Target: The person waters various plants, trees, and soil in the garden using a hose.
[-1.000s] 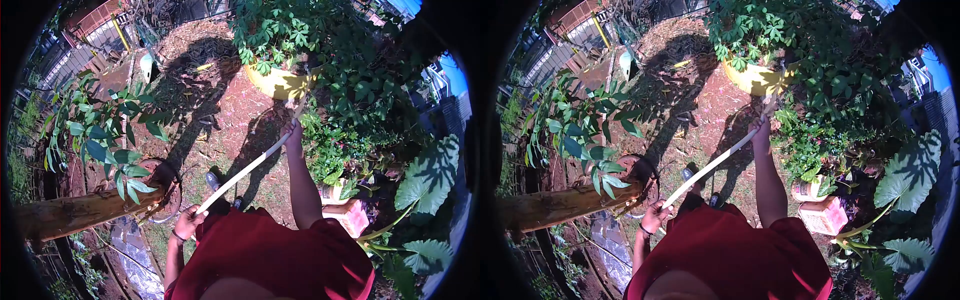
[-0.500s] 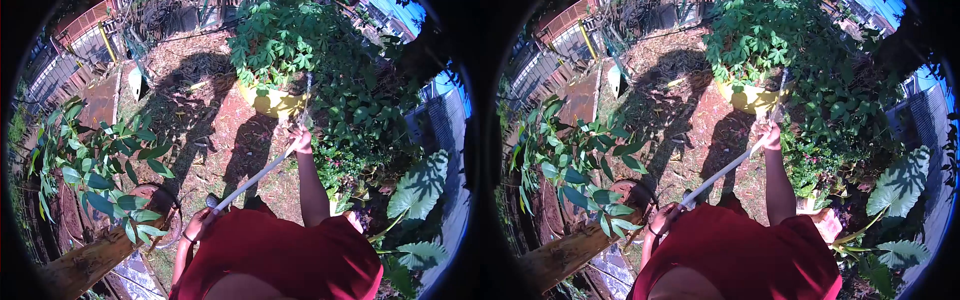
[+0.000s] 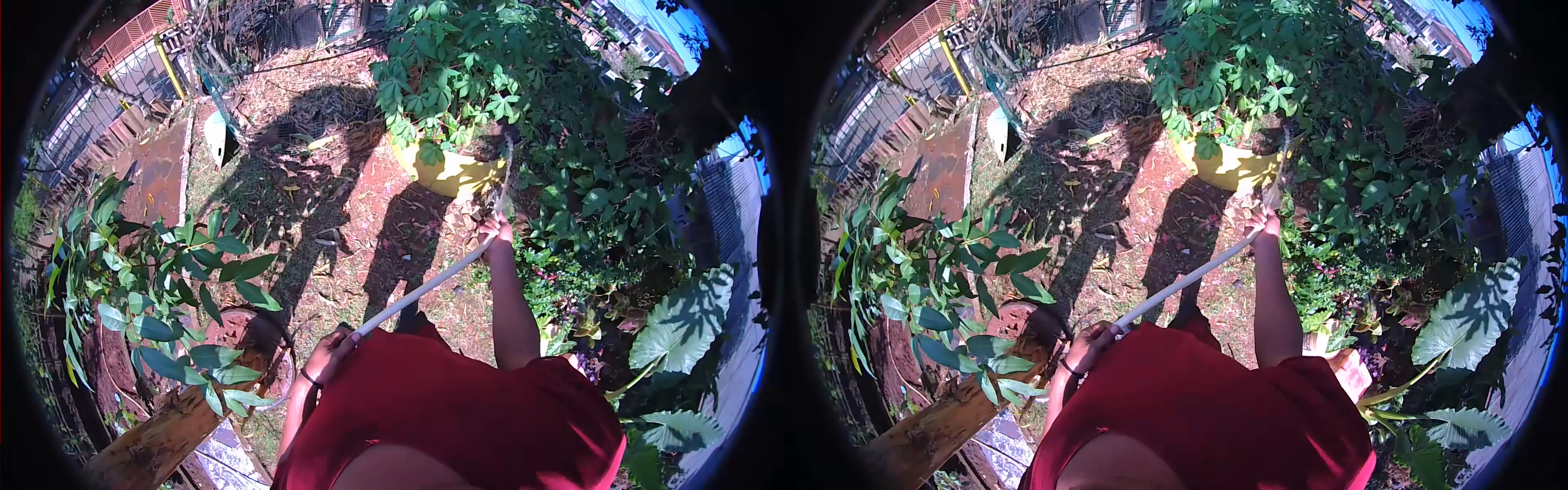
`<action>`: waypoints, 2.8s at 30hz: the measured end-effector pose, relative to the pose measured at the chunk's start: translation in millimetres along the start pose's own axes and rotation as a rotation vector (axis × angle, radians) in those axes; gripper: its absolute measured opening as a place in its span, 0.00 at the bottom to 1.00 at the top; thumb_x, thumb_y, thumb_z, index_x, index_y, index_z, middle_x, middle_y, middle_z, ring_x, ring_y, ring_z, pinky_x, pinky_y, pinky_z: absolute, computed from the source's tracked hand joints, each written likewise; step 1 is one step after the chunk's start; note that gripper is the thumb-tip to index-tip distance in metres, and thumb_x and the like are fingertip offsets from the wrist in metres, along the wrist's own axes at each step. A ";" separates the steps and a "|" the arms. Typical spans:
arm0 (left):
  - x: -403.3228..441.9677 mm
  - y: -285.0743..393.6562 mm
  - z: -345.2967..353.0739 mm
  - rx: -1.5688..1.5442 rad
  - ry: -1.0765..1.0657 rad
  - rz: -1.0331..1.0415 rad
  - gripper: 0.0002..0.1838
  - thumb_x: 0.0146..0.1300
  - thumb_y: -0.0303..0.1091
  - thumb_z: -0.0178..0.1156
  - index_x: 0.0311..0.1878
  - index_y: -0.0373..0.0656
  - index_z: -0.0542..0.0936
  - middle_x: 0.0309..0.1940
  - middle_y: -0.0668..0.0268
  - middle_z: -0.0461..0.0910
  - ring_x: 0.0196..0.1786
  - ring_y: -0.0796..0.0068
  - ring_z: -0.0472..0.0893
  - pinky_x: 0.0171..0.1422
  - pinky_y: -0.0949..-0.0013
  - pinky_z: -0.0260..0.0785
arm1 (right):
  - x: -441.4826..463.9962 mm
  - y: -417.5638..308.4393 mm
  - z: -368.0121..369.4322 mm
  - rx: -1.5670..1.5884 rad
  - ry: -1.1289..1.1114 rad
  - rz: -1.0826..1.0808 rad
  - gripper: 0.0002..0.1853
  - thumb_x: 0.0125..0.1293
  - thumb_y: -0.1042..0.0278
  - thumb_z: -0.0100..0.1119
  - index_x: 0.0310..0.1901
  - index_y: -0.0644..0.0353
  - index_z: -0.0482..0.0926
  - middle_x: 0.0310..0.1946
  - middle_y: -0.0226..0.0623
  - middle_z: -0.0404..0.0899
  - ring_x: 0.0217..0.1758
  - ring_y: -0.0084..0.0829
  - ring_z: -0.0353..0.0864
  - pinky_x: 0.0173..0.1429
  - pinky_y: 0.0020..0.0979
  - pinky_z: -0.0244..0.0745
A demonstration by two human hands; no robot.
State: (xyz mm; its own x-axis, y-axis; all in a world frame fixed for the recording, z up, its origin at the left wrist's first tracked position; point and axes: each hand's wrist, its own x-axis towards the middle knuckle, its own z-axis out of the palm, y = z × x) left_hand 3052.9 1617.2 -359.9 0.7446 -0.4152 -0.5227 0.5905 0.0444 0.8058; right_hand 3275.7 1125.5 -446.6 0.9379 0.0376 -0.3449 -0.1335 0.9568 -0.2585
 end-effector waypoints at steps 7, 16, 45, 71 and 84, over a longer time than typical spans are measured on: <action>23.8 23.1 22.7 0.050 0.033 -0.118 0.14 0.69 0.45 0.54 0.38 0.44 0.78 0.23 0.78 0.67 0.26 0.87 0.63 0.30 0.80 0.54 | 0.7 -19.5 21.2 0.016 0.175 -0.029 0.16 0.69 0.59 0.45 0.24 0.54 0.63 0.11 0.24 0.58 0.11 0.20 0.57 0.20 0.24 0.59; 35.3 21.8 32.1 0.011 0.030 -0.135 0.15 0.68 0.47 0.54 0.38 0.43 0.78 0.23 0.78 0.68 0.26 0.87 0.64 0.30 0.79 0.54 | 8.7 -32.8 14.1 0.086 0.187 -0.025 0.18 0.70 0.57 0.45 0.22 0.54 0.62 0.12 0.24 0.59 0.11 0.21 0.58 0.20 0.24 0.57; -1.0 2.9 23.9 -0.016 0.023 -0.122 0.15 0.68 0.46 0.56 0.41 0.42 0.79 0.26 0.78 0.69 0.29 0.87 0.64 0.34 0.81 0.57 | -26.5 -8.2 12.5 0.016 0.114 -0.003 0.17 0.69 0.61 0.42 0.21 0.53 0.63 0.10 0.22 0.61 0.08 0.18 0.56 0.16 0.22 0.58; -5.7 -16.0 22.0 -0.016 0.030 -0.090 0.15 0.67 0.47 0.57 0.41 0.44 0.79 0.26 0.80 0.69 0.29 0.88 0.65 0.33 0.81 0.56 | -28.4 -9.4 -0.2 0.011 -0.049 0.047 0.16 0.69 0.60 0.41 0.22 0.53 0.65 0.10 0.23 0.62 0.09 0.19 0.59 0.20 0.23 0.60; -8.0 -1.7 28.8 -0.068 0.028 -0.078 0.12 0.69 0.42 0.55 0.30 0.49 0.75 0.22 0.82 0.62 0.26 0.89 0.59 0.30 0.80 0.50 | -21.3 -19.4 -8.0 0.001 -0.092 0.076 0.13 0.72 0.63 0.40 0.31 0.59 0.70 0.13 0.25 0.60 0.10 0.20 0.59 0.21 0.24 0.61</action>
State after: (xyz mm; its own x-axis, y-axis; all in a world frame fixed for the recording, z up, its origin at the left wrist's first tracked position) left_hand 3037.0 1594.3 -349.1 0.7033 -0.3943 -0.5915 0.6660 0.0744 0.7422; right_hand 3255.8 1103.9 -441.5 0.9505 0.1364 -0.2792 -0.2052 0.9503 -0.2342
